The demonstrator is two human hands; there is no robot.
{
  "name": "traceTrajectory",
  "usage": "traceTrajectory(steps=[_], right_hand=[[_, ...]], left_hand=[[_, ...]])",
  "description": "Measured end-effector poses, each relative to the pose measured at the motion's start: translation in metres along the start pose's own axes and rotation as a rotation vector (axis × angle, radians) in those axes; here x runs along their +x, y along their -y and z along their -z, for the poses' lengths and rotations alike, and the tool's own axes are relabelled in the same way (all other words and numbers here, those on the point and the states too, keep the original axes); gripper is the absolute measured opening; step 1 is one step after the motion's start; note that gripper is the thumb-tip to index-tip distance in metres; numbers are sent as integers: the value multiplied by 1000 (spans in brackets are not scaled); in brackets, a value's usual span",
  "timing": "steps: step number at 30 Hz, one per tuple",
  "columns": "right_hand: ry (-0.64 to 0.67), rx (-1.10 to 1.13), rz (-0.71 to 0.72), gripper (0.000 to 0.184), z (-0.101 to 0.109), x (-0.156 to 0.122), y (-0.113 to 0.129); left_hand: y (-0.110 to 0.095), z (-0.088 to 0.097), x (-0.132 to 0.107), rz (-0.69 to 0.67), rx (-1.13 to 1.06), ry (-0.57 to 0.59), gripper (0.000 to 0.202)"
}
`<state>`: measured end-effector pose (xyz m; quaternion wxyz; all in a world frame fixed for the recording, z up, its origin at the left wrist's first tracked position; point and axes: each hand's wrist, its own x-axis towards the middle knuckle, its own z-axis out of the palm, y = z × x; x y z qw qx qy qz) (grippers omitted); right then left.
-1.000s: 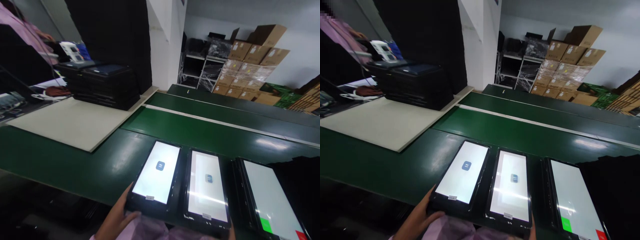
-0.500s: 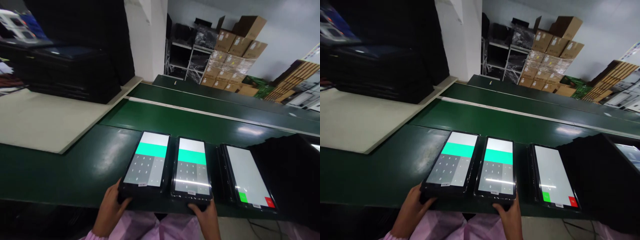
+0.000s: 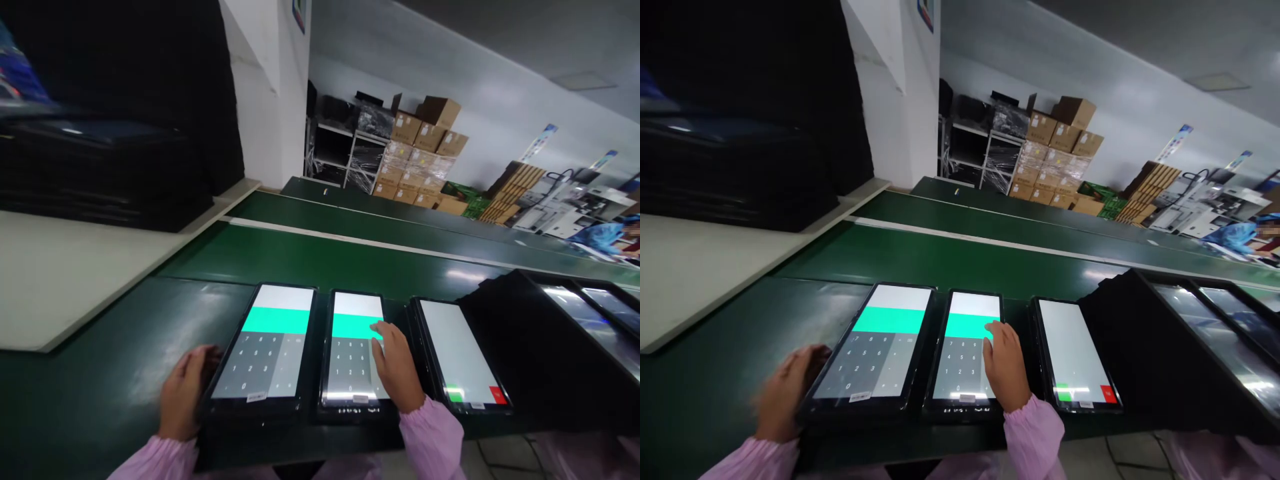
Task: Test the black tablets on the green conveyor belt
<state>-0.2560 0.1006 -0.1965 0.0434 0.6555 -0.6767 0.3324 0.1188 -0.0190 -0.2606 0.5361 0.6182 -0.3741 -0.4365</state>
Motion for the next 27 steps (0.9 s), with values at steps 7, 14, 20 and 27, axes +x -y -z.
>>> traceTrajectory(steps=[7, 14, 20, 27], right_hand=[[-44, -51, 5, 31, 1, -9, -3], [-96, -107, -7, 27, 1, -7, -8], [-95, -12, 43, 26, 12, -13, 15], [61, -20, 154, 30, -2, -14, 49]], left_hand=[[-3, 10, -5, -63, 201, 107, 62], [1, 10, -3, -55, 206, 101, 66], [4, 9, -2, -103, 187, 96, 62], [-6, 4, -10, -108, 89, 113, 64]])
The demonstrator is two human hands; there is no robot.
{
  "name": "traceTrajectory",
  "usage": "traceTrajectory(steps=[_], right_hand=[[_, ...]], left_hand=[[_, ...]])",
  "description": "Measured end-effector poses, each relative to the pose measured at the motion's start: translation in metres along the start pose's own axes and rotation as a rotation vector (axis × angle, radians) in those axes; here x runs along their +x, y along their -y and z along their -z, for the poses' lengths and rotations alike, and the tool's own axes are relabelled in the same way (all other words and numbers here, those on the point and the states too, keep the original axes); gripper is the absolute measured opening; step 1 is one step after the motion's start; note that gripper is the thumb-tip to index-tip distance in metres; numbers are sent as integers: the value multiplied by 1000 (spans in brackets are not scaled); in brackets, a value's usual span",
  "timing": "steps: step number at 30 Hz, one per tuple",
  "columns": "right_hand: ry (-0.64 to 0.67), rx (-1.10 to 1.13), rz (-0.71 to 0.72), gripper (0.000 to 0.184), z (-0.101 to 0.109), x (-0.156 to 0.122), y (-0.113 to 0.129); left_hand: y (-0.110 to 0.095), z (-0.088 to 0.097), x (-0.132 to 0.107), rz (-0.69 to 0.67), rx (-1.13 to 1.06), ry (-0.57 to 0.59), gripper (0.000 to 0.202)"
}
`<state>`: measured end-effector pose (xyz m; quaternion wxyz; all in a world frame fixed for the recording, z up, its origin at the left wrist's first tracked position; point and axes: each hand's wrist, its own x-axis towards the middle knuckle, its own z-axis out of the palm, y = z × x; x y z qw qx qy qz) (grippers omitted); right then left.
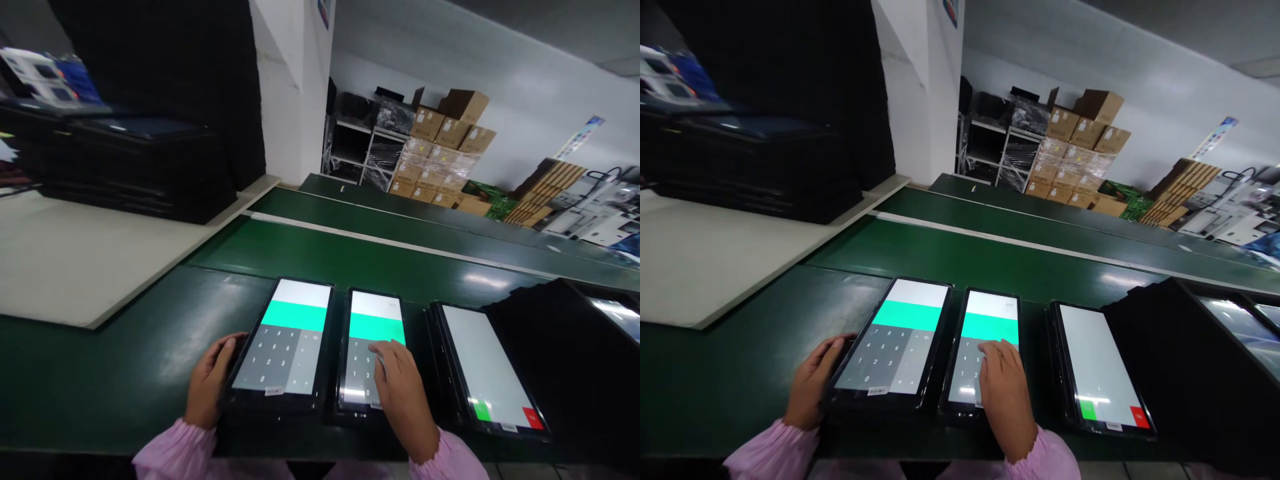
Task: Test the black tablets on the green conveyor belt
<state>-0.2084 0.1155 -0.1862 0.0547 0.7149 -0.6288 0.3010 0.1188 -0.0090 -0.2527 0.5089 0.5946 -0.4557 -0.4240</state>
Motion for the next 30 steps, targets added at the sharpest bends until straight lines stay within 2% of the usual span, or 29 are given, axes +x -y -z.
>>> traceTrajectory(steps=[4, 7, 9, 12, 14, 19, 24, 28, 30], right_hand=[[15, -30, 64, 33, -11, 7, 9], [48, 4, 111, 34, -11, 11, 6], [-1, -14, 44, 31, -6, 11, -6], [-105, -82, -156, 28, 3, 9, -32], [-104, -95, -228, 28, 5, 7, -44], [-51, -70, -174, 32, 0, 4, -49], [-111, -78, -254, 28, 1, 4, -51], [-61, -5, -215, 30, 3, 8, -50], [-92, 44, -236, 31, 7, 7, -49]], left_hand=[[4, 1, 1, 7, -28, -7, 64], [12, 3, 3, 12, -47, 2, 62], [15, 5, 5, 19, -44, 11, 62], [15, 5, 5, 31, -33, 18, 61], [13, 4, 4, 42, -44, 24, 60], [14, 5, 5, 52, -71, 15, 63], [16, 4, 6, 37, -57, 19, 59], [17, 2, 6, 38, -49, 21, 61], [17, 3, 8, 43, -59, 20, 61]])
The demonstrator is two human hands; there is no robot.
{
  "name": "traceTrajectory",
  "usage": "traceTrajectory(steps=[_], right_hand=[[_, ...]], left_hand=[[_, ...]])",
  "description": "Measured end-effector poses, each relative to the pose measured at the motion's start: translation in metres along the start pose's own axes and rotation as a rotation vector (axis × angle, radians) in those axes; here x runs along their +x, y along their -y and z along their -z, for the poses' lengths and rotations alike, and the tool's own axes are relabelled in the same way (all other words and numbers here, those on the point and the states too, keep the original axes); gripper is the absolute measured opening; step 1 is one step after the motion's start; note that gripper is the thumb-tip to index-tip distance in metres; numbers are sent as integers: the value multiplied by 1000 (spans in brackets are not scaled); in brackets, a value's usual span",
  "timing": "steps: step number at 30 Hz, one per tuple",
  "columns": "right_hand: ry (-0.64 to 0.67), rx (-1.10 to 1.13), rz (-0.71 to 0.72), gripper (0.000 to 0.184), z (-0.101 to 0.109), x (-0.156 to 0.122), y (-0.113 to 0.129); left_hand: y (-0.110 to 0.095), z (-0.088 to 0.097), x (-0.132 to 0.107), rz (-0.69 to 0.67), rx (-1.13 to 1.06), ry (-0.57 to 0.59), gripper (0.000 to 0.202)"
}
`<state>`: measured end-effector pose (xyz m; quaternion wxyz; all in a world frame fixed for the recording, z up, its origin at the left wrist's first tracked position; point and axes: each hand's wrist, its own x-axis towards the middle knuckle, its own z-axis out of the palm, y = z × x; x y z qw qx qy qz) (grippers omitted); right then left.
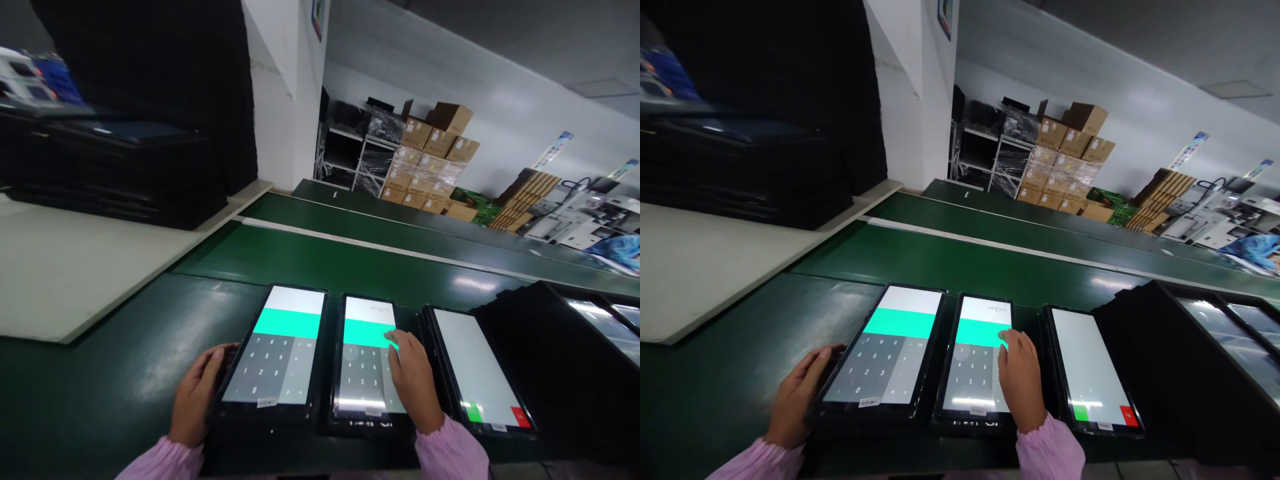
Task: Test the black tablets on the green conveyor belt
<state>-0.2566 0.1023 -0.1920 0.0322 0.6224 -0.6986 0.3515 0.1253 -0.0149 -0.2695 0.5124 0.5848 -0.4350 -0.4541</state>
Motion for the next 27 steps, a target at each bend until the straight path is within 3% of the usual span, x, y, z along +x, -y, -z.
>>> traceTrajectory(steps=[3, 5, 9, 12, 15, 19, 24, 27], right_hand=[[-115, 143, -149, 34, 10, -8, -3], [-192, 284, -294, 37, 15, -17, -8], [-327, 781, -599, 46, 9, -31, -25], [-417, 1058, -765, 54, -10, -36, -40], [-393, 909, -849, 63, -31, -39, -58], [-318, 649, -763, 69, -50, -43, -76], [-307, 582, -669, 67, -61, -45, -84], [-304, 596, -663, 65, -64, -46, -85]], left_hand=[[-11, 2, 2, -81, 34, -31, 56], [-28, 1, 1, -258, 123, 0, 48], [-73, -18, -4, -718, 481, 335, 27], [-95, -39, -3, -933, 727, 512, 34], [-100, -53, 1, -1038, 856, 565, 42], [-101, -65, 4, -1127, 952, 606, 41], [-104, -76, 1, -1185, 937, 678, 41], [-102, -72, 3, -1203, 939, 631, 39]])
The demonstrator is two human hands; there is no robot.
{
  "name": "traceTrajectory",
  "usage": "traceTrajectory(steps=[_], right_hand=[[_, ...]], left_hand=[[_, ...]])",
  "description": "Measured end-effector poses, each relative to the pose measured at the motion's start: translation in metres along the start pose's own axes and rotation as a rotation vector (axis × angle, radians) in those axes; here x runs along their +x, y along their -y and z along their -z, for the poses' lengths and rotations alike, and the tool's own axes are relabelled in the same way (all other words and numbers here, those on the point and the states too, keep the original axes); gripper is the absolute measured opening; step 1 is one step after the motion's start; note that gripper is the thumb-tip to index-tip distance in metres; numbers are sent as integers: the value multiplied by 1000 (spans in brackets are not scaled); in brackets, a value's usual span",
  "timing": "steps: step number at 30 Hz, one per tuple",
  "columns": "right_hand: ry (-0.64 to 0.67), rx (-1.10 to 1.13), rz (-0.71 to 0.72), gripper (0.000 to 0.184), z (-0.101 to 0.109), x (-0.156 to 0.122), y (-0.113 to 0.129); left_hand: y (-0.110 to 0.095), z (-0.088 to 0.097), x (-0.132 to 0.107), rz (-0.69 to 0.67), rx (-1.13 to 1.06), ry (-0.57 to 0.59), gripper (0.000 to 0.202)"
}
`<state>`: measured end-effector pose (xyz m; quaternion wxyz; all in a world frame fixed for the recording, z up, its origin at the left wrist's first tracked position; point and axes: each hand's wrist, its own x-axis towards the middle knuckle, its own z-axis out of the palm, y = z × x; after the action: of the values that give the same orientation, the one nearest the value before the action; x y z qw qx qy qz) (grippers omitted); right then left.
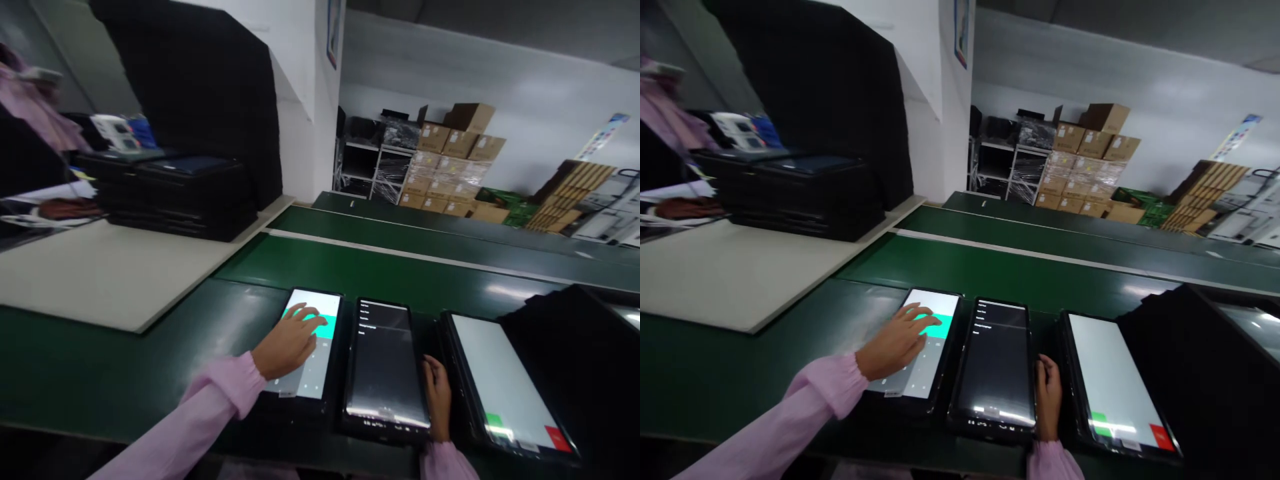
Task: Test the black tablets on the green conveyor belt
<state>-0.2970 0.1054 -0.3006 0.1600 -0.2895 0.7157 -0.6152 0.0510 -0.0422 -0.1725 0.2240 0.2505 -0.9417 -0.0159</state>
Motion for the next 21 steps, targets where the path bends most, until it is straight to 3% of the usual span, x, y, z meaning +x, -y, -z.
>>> traceTrajectory(steps=[4, 11, 16, 21], right_hand=[[16, 26, -9, 63, -1, -2, 0], [2, 25, -37, 65, 0, -1, -2], [-5, -27, -2, 64, 1, 0, -4], [17, -80, 0, 70, 4, 4, -9]], left_hand=[[7, -1, -6, 12, 21, -45, 36], [1, 0, -1, -25, -41, -4, 43], [15, 20, -35, 94, -25, -124, 38], [15, 20, -66, 102, -29, -64, 51]])
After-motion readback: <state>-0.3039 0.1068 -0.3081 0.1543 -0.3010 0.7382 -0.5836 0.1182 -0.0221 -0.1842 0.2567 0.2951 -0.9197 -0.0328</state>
